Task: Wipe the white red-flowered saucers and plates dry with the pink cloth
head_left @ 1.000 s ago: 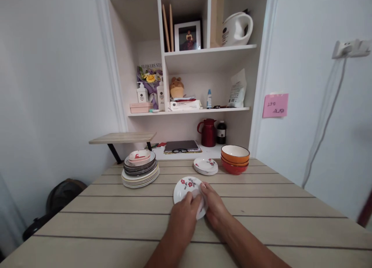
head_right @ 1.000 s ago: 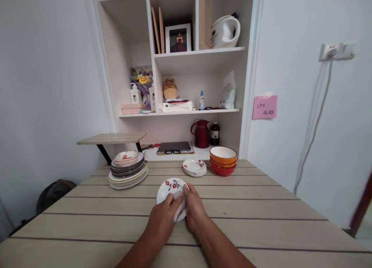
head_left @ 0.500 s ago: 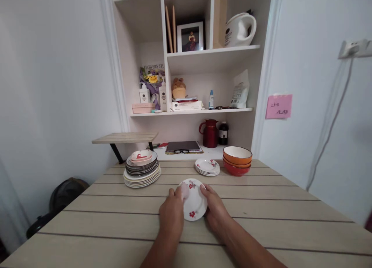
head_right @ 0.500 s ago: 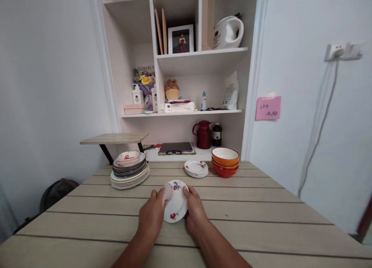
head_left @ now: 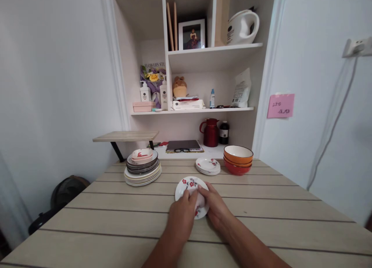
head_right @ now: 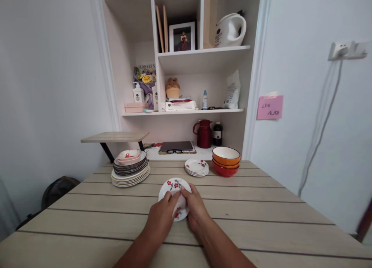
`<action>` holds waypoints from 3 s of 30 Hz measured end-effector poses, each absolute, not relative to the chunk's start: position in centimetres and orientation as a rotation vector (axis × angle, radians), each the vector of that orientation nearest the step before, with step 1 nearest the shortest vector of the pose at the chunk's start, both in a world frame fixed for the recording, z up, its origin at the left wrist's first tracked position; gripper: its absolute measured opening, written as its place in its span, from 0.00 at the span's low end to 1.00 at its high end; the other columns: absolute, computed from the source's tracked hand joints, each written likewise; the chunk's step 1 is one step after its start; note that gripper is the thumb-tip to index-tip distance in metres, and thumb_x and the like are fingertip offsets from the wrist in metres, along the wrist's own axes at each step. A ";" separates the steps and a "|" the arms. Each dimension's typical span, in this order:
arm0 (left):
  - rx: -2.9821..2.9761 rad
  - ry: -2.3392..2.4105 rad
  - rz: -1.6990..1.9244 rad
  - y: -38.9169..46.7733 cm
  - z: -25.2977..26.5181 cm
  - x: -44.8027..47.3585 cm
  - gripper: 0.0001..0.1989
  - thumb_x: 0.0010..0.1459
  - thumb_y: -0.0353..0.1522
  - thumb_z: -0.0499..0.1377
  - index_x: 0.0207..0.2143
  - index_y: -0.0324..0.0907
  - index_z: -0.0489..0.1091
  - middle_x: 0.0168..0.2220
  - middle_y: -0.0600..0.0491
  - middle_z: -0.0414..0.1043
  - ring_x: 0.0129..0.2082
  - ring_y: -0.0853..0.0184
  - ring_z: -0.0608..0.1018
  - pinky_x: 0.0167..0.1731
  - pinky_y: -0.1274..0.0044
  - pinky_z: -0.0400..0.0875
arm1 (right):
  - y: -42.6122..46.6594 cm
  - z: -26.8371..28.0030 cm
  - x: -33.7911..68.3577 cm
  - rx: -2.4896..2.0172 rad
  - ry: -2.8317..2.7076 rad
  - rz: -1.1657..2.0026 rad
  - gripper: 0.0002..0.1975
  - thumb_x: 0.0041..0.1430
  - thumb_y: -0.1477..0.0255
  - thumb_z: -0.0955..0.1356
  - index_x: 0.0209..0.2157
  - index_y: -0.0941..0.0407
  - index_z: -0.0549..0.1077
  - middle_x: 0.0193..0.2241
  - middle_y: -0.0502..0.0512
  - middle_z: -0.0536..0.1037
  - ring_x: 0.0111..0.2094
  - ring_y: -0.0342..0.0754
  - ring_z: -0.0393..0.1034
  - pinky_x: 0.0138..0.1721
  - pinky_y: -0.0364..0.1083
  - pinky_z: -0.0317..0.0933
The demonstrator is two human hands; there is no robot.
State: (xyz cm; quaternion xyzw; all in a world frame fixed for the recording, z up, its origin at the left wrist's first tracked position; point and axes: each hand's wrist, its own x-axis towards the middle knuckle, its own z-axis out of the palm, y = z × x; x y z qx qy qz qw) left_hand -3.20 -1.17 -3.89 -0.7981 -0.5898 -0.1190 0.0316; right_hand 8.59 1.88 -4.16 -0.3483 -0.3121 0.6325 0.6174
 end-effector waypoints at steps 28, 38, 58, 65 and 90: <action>-2.485 -1.973 -0.402 -0.9 -4.0 -3.6 0.21 0.65 0.33 0.47 0.60 0.48 0.58 0.50 0.49 0.73 0.47 0.61 0.77 0.42 0.74 0.68 | 2.4 -4.8 8.7 -0.813 -0.719 1.477 0.15 0.45 0.65 0.73 0.35 0.54 0.72 0.25 0.50 0.79 0.26 0.48 0.72 0.29 0.45 0.65; -2.117 -2.402 -0.584 0.0 -3.3 -5.8 0.14 0.66 0.39 0.47 0.50 0.47 0.64 0.45 0.50 0.76 0.42 0.62 0.78 0.35 0.75 0.65 | 1.2 -4.2 8.2 -0.921 -0.856 1.495 0.18 0.45 0.66 0.74 0.38 0.56 0.72 0.27 0.53 0.80 0.25 0.49 0.72 0.25 0.45 0.62; -2.417 -2.112 -0.412 -1.2 -3.2 -3.8 0.14 0.64 0.31 0.48 0.49 0.48 0.65 0.46 0.52 0.76 0.45 0.63 0.78 0.40 0.76 0.66 | 2.3 -4.3 8.8 -0.832 -0.627 1.471 0.16 0.47 0.69 0.72 0.40 0.53 0.73 0.30 0.52 0.82 0.28 0.50 0.73 0.28 0.47 0.65; -2.188 -2.307 -0.481 0.2 -3.1 -6.0 0.15 0.67 0.36 0.45 0.53 0.47 0.62 0.46 0.49 0.76 0.42 0.63 0.78 0.36 0.76 0.65 | 1.7 -4.4 8.4 -0.874 -0.732 1.497 0.15 0.47 0.67 0.72 0.39 0.54 0.73 0.28 0.53 0.81 0.26 0.49 0.72 0.26 0.45 0.61; -2.629 -1.587 -0.743 -1.6 -3.9 -3.3 0.33 0.57 0.30 0.60 0.63 0.54 0.56 0.64 0.50 0.54 0.62 0.58 0.62 0.60 0.68 0.60 | 2.7 -4.5 8.7 -0.759 -0.541 1.501 0.09 0.45 0.70 0.72 0.31 0.55 0.73 0.25 0.53 0.81 0.27 0.50 0.74 0.31 0.47 0.66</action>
